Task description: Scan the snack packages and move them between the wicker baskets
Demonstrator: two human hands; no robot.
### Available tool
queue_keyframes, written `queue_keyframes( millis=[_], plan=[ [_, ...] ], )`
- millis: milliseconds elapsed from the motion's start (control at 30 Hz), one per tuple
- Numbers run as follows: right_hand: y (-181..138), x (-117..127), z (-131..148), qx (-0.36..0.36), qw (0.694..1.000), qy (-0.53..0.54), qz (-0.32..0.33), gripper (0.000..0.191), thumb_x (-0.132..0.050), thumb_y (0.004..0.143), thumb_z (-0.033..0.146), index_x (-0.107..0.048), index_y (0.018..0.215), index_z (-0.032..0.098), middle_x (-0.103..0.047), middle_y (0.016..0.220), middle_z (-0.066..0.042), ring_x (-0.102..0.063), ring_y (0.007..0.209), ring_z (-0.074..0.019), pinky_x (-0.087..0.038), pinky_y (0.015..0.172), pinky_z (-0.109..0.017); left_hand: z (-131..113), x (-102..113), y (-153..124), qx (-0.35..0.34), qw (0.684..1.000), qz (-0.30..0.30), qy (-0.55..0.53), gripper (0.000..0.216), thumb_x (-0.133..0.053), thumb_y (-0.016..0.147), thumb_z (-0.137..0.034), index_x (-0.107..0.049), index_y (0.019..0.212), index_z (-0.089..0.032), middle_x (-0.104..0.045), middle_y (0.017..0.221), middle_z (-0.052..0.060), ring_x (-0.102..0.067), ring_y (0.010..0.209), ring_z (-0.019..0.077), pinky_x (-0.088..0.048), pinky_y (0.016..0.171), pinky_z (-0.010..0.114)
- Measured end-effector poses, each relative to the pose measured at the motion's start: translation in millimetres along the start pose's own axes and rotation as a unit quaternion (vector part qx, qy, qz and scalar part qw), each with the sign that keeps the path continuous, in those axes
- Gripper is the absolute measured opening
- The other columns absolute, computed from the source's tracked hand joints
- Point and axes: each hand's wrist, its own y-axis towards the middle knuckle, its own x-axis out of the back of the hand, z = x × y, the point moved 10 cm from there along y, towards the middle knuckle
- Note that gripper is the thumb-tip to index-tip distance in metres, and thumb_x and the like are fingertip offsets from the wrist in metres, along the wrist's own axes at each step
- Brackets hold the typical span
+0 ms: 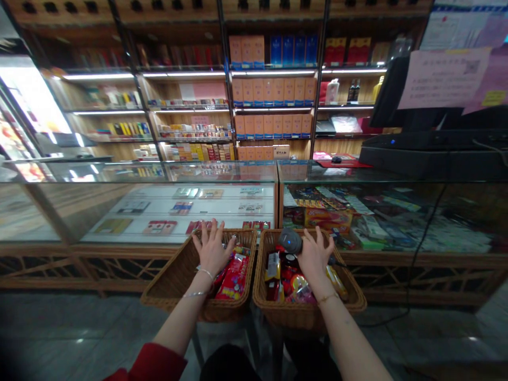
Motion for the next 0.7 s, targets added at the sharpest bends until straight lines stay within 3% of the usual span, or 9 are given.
queue_keyframes(
  millis=[267,700],
  plan=[
    [1.2,4.7,-8.9,-0.024,1.0,0.011,0.004,0.029,-0.046,0.082,0.02,-0.07,0.097,0.021,-0.064,0.132,-0.005,-0.03,0.141,-0.0291,-0.006,0.11,-0.059,-25.0,-9.6,1.5,-0.027,0.999,0.021,-0.015,0.067,-0.05,0.088,-0.049,-0.042,0.146,-0.016,-0.03,0.159,0.017,-0.012,0.15,0.0367,-0.008,0.118,0.066],
    [2.7,7.2,-44.7,-0.037,0.999,-0.013,-0.006,0.031,-0.044,0.082,0.018,-0.069,0.1,0.021,-0.065,0.131,-0.005,-0.029,0.141,-0.0287,-0.006,0.11,-0.057,-105.8,-38.4,-5.4,-0.135,0.988,0.066,-0.044,0.072,-0.05,0.088,-0.051,-0.038,0.149,-0.013,-0.028,0.16,0.016,-0.011,0.151,0.0352,-0.007,0.12,0.063]
  ],
)
